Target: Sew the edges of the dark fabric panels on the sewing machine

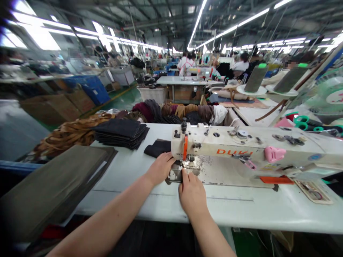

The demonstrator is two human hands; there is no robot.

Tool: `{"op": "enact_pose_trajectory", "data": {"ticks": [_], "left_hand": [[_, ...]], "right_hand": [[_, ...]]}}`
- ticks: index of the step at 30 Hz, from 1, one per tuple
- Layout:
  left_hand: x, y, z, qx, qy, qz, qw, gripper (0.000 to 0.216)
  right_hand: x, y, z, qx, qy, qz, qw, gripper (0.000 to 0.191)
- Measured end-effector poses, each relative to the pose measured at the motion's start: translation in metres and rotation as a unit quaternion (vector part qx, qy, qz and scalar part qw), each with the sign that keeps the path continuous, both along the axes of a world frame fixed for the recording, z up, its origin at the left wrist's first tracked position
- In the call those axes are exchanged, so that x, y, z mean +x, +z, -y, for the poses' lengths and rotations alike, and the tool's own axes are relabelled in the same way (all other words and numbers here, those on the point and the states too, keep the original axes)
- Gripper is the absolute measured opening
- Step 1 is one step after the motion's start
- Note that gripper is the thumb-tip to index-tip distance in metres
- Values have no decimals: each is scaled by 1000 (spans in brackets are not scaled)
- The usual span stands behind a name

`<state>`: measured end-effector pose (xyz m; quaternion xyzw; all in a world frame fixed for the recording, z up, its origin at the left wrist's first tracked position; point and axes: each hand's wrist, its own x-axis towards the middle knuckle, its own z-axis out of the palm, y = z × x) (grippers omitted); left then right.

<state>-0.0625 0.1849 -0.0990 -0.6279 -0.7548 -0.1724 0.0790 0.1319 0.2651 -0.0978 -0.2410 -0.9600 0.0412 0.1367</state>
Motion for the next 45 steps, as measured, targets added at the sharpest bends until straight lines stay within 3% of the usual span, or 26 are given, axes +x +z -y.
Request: {"op": "enact_pose_trajectory", "data": {"ticks": [5,11,16,21,26,29,34,36,41,45], "left_hand": [[-8,-4,-9,13,43,-13,999,32],[-8,-9,-6,-27,104,7,994,55],[15,-5,-1,-108,228,-29,967,55],[47,15,3,-188,320,-53,927,50],[58,38,11,-232,287,-46,929,30],[67,32,16,-242,284,-65,925,30],[84,9,28,-270,401,-129,866,43],[85,12,34,-268,387,-113,875,39],[74,40,48,-200,338,-58,918,29],[54,44,60,-180,291,-16,940,18]], "right_hand": [[0,-12,-2,11,1,-20,1000,50],[-3,-31,-11,25,4,-46,999,53],[-2,-41,-17,25,13,-61,998,51],[-4,-41,-17,26,14,-77,997,49],[-3,-32,-13,25,14,-76,997,47],[-1,-30,-13,22,17,-72,997,47],[-2,-35,-16,17,22,-75,997,46],[-2,-39,-17,22,23,-83,996,46],[0,-37,-16,26,37,-96,994,44],[6,-30,-17,-7,22,-120,993,44]]}}
